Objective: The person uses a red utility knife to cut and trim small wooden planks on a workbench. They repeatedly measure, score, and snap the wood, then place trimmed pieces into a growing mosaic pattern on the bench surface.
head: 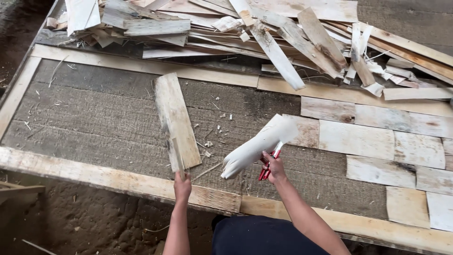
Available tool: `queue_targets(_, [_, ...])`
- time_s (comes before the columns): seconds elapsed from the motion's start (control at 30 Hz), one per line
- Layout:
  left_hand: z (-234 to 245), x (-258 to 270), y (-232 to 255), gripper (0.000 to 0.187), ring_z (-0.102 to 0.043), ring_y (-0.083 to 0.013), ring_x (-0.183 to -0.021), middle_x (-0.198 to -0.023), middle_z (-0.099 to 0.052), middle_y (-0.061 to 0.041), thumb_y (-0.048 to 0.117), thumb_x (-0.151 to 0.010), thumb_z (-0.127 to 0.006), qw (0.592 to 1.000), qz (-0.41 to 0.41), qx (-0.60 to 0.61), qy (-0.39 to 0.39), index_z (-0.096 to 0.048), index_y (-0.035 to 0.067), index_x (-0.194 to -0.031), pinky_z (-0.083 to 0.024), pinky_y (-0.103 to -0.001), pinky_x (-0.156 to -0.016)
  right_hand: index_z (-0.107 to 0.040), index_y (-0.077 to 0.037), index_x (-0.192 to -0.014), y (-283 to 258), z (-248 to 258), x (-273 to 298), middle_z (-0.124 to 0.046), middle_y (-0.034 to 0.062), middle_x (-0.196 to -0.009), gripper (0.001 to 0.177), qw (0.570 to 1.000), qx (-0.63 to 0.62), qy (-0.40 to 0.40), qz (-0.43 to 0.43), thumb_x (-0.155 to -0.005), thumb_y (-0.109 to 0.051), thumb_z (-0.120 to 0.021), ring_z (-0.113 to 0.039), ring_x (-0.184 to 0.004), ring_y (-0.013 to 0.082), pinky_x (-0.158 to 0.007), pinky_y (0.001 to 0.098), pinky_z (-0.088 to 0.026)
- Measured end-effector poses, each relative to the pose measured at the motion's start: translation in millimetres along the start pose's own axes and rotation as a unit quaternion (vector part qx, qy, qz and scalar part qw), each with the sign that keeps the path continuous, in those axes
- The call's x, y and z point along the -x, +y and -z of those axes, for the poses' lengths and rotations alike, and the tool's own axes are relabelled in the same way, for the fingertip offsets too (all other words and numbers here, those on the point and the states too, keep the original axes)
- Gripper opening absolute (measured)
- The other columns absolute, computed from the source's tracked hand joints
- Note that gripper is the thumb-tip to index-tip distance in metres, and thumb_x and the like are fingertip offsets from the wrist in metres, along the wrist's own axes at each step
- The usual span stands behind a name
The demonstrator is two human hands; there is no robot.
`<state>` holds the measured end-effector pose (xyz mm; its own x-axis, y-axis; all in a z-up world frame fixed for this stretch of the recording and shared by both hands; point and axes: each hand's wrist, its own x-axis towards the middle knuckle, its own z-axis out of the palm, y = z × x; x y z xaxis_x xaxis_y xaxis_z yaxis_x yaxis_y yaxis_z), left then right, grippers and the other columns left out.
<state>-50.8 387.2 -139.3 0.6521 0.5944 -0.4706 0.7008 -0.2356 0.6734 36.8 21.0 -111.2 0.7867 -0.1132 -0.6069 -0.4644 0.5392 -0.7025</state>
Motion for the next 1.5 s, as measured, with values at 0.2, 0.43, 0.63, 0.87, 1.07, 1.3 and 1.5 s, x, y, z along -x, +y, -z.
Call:
queue_targets(0.2, [20.2, -83.8, -10.5, 0.041, -0.066, -0.0447, -0.104, -0.099, -0.061, -0.017, 0.038, -0.083, -0.085, 0.983, -0.136, -0.102, 0.076, -0.059, 0.007, -0.088, -0.053, -0.051, -0.091, -0.058, -0.007, -0.112, 32.5, -50.0, -37.4, -0.056, -0.0015, -0.087, 0.027, 0.999, -0.002, 0.026, 0.023, -0.090, -0.005, -0.074, -0.066, -0.074, 0.0166, -0.042, 0.0142, -0.031])
queue_targets(0.43, [8.5, -114.1, -0.9, 0.052, -0.058, -0.0426, -0.119, -0.117, -0.055, -0.015, 0.043, -0.069, -0.093, 0.981, -0.089, -0.161, 0.064, -0.062, 0.006, -0.088, -0.048, -0.049, -0.102, -0.060, -0.012, -0.121, -0.9, -159.5, -93.8, -0.064, -0.0014, -0.092, 0.037, 0.997, 0.000, 0.031, 0.069, -0.088, -0.011, -0.079, -0.065, -0.072, 0.0136, -0.042, 0.0137, -0.038])
queue_targets(0.63, [-5.9, -120.2, 8.6, 0.052, -0.056, -0.0398, -0.122, -0.122, -0.051, -0.011, 0.040, -0.068, -0.093, 0.983, -0.047, -0.173, 0.041, -0.062, 0.009, -0.095, -0.052, -0.051, -0.099, -0.057, -0.012, -0.097, -157.3, -309.6, -97.5, -0.057, 0.0043, -0.064, 0.027, 0.986, 0.040, 0.055, 0.149, -0.096, -0.035, -0.071, -0.060, -0.050, 0.0167, -0.033, 0.0258, -0.042])
queue_targets(0.87, [-13.3, -129.1, 3.9, 0.032, -0.064, -0.0449, -0.116, -0.112, -0.064, -0.018, 0.019, -0.080, -0.084, 0.999, 0.016, -0.045, -0.013, -0.063, 0.006, -0.100, -0.052, -0.051, -0.099, -0.066, -0.011, -0.107, -139.1, -304.4, -98.1, -0.078, 0.0097, -0.110, 0.023, 0.966, 0.209, -0.097, 0.114, -0.092, -0.024, -0.078, -0.080, -0.087, 0.0247, -0.038, 0.0150, -0.038])
queue_targets(1.07, [-9.3, -112.6, 14.1, 0.031, -0.068, -0.0407, -0.112, -0.105, -0.074, -0.017, 0.019, -0.075, -0.087, 0.993, 0.073, 0.084, -0.031, -0.069, 0.009, -0.099, -0.052, -0.050, -0.095, -0.067, -0.009, -0.113, 9.5, -220.0, -73.0, -0.078, 0.0145, -0.109, 0.030, 0.899, 0.412, -0.126, -0.081, -0.090, -0.023, -0.081, -0.079, -0.089, 0.0277, -0.039, 0.0199, -0.042])
queue_targets(1.3, [-13.5, -68.0, 36.9, 0.025, -0.067, -0.0229, -0.078, -0.077, -0.069, -0.006, 0.014, -0.076, -0.087, 0.975, 0.029, 0.216, -0.035, -0.062, 0.014, -0.080, -0.052, -0.040, -0.074, -0.060, -0.005, -0.127, 113.1, -144.5, -63.7, -0.072, 0.0128, -0.096, 0.050, 0.942, 0.284, -0.125, -0.130, -0.087, -0.017, -0.087, -0.074, -0.071, 0.0237, -0.037, 0.0176, -0.039])
queue_targets(1.5, [-51.9, -60.8, 21.6, 0.032, -0.059, -0.0144, -0.071, -0.069, -0.064, 0.000, 0.008, -0.072, -0.090, 0.963, -0.058, 0.245, -0.096, -0.059, 0.017, -0.073, -0.050, -0.034, -0.070, -0.058, -0.005, -0.123, 74.2, -129.6, -21.2, -0.065, 0.0079, -0.087, 0.046, 0.962, 0.245, -0.104, -0.052, -0.086, -0.008, -0.084, -0.070, -0.067, 0.0172, -0.035, 0.0152, -0.035])
